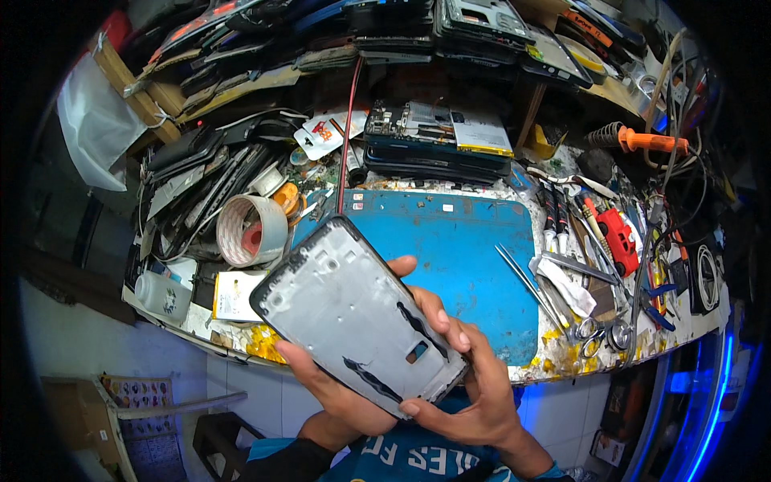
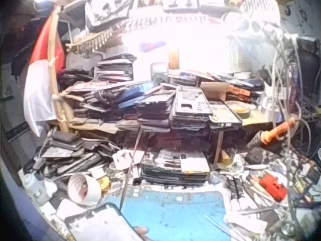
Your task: The person disassembles a smartphone, removes the battery, and uses a plastic pry tool and tweezers to separate the back cover and clean adhesive residue. The person then places the back cover aside and continues to scrape residue from the frame.
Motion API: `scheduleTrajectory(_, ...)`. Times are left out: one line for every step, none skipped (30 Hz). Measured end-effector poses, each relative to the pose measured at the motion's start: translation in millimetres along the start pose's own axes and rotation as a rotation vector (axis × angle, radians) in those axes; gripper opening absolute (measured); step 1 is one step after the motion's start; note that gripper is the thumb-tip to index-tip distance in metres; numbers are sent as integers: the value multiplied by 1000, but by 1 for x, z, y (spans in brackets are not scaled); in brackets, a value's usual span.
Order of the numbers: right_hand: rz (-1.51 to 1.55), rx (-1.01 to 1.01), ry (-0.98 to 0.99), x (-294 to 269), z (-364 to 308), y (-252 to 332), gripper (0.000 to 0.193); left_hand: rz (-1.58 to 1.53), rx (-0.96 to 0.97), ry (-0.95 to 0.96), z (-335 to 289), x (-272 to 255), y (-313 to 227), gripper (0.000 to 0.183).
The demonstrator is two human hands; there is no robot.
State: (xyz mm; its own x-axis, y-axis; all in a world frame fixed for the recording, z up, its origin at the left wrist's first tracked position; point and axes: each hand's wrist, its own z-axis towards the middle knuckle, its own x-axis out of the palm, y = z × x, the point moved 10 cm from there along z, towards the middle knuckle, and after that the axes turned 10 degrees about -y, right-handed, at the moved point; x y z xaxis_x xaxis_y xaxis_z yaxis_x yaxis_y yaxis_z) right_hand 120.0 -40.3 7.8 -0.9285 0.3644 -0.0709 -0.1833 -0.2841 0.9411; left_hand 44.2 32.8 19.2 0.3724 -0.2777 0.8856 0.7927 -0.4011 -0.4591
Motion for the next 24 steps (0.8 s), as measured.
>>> scheduleTrajectory(-5,-4,24,1,0,0,78,-25,1,16,0,2,-1,136)
scheduleTrajectory(10,6,13,0,0,-1,77,-28,-13,10,0,2,1,136)
scheduleTrajectory(8,11,-2,0,1,-1,77,-26,-23,1,0,2,3,137)
scheduleTrajectory(25,31,-47,-3,2,-3,77,-12,-29,-24,1,-1,4,137)
scheduleTrajectory(26,44,-68,-3,2,-5,77,-18,-17,-7,0,1,3,138)
scheduleTrajectory(49,42,-81,-3,3,-4,77,11,-1,5,-1,2,2,138)
scheduleTrajectory(55,28,-73,-3,4,-2,77,58,23,20,-2,4,0,137)
scheduleTrajectory(61,15,-62,-3,5,0,78,58,34,28,-1,4,-2,137)
scheduleTrajectory(26,-6,-13,-1,5,2,78,58,45,36,-1,5,-3,136)
scheduleTrajectory(-9,-29,33,1,5,3,78,12,41,43,0,4,-4,136)
scheduleTrajectory(-7,-26,35,1,5,3,78,-24,48,31,1,3,-5,135)
scheduleTrajectory(-18,-35,42,1,5,3,79,-31,35,45,1,4,-4,135)
scheduleTrajectory(8,-13,6,0,5,1,79,-30,33,35,2,2,-2,134)
scheduleTrajectory(29,-3,-24,0,5,0,79,-3,41,27,2,2,-2,134)
scheduleTrajectory(34,4,-50,0,5,-1,79,28,30,21,1,1,0,134)
scheduleTrajectory(34,0,-72,-1,4,-1,79,85,28,18,0,1,0,134)
scheduleTrajectory(35,-8,-94,-3,5,-1,80,103,31,26,0,1,-1,134)
scheduleTrajectory(36,1,-66,0,4,-2,79,120,35,34,0,2,-2,134)
scheduleTrajectory(38,11,-40,0,4,-4,78,98,40,50,0,3,-3,134)
scheduleTrajectory(47,26,-28,0,4,-5,78,69,54,68,1,4,-5,133)
scheduleTrajectory(31,22,-9,1,3,-5,77,37,32,42,2,1,-4,133)
scheduleTrajectory(20,22,-4,1,4,-5,77,-4,19,17,4,-1,-3,133)
scheduleTrajectory(42,30,-29,-1,4,-6,77,-37,12,-1,5,-3,-2,133)
scheduleTrajectory(25,31,-36,-1,4,-6,77,-41,6,6,5,-1,0,133)
